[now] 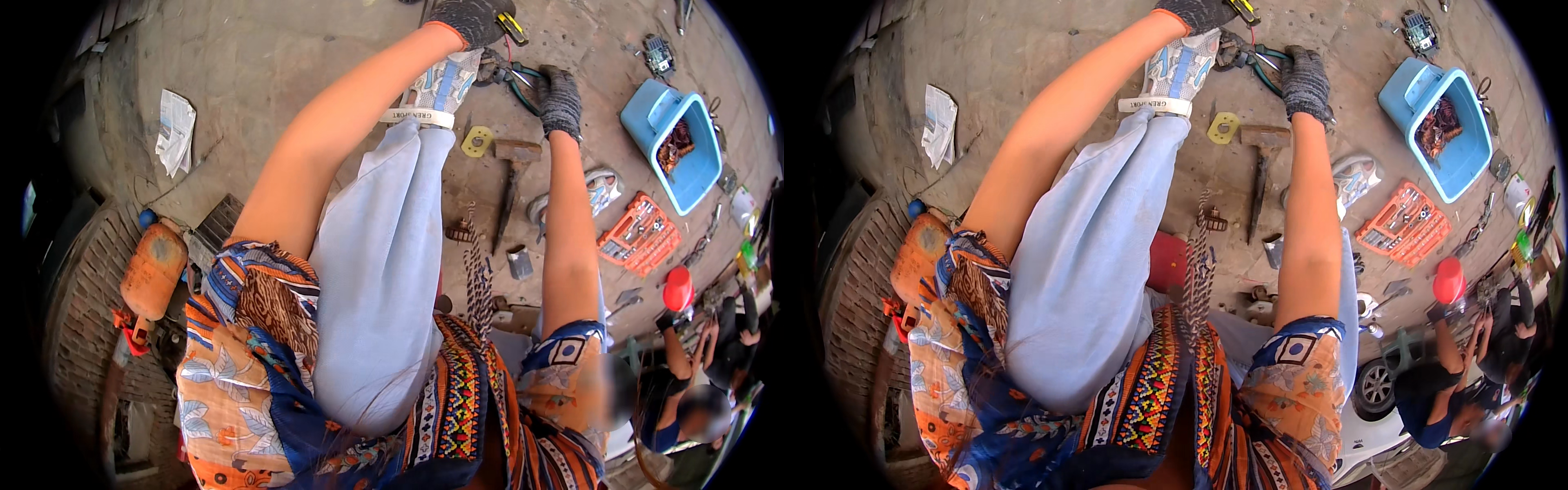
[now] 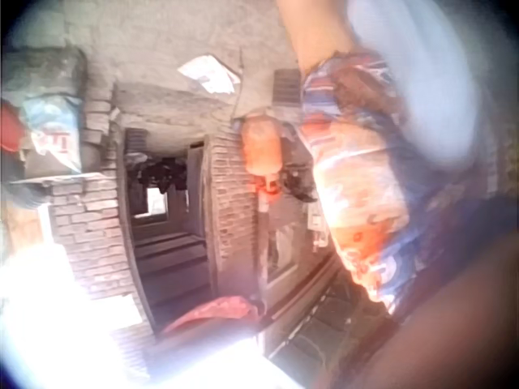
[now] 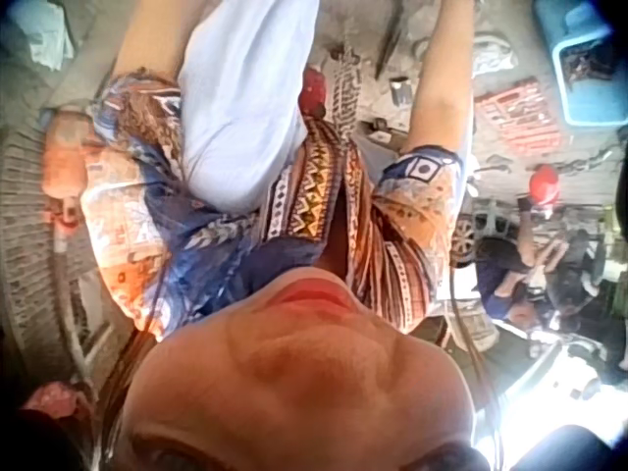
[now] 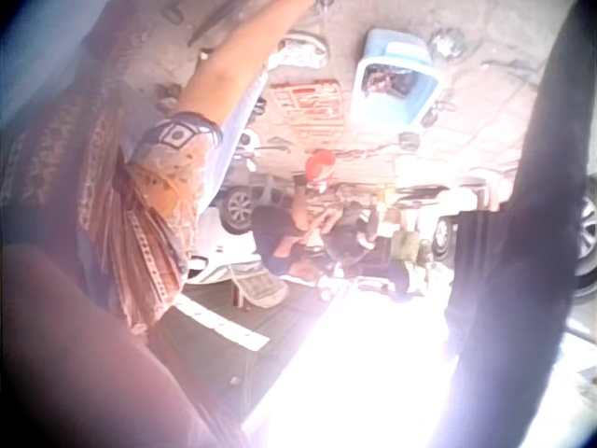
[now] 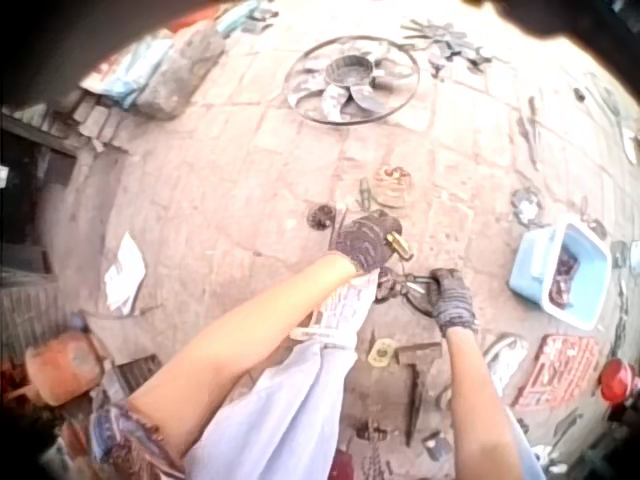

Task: The person sits cross-legged on a stool and uses pliers, a hammer, and a screwdriver to disassemble and manipulate a small mechanical component. They repeatedly strike the part with a hammer and use pliers to adjust or remove small pieces, working over a concrete floor scattered with tools and parts.

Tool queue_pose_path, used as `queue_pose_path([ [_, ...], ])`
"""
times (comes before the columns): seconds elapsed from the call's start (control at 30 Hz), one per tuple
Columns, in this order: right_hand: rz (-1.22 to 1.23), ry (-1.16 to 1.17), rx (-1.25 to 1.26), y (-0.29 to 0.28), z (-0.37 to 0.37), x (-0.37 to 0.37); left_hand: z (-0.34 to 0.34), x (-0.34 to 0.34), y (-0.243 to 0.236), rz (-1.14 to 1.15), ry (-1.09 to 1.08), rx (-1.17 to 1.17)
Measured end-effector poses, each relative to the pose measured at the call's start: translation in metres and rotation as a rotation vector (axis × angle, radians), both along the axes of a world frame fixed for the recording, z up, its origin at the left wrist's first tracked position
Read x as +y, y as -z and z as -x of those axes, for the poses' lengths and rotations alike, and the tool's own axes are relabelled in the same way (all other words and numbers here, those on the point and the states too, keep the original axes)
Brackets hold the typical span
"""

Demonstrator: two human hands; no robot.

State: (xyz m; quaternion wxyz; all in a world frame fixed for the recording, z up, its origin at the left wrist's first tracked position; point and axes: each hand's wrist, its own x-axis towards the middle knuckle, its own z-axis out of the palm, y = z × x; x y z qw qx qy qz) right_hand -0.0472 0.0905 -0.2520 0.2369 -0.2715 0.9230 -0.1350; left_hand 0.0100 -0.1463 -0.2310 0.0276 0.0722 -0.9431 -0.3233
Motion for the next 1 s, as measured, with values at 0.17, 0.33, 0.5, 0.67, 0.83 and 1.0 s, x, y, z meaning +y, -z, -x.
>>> queue_pose_path([
  [0.17,0.214,0.4,0.117,-0.023,-0.035,0.02,-0.018,0.005,-0.041,-0.448,-0.371,0.136],
  [0.33,0.186,0.911,0.069,-0.037,-0.124,0.064,-0.06,0.03,-0.039,-0.922,-0.31,0.058],
  [0.5,0.011,0.986,-0.013,-0.033,-0.194,0.094,-0.062,0.047,-0.034,-1.003,-0.336,0.018],
  [0.67,0.106,0.765,0.079,-0.032,-0.176,0.08,-0.06,0.042,-0.028,-0.506,-0.285,0.045],
  [0.83,0.077,0.28,0.193,-0.022,-0.104,0.032,-0.064,0.035,-0.018,-0.761,-0.334,0.042],
  [1.0,0.013,0.141,0.202,0.008,-0.062,0.031,-0.067,0.031,-0.011,-1.021,-0.395,-0.005],
])
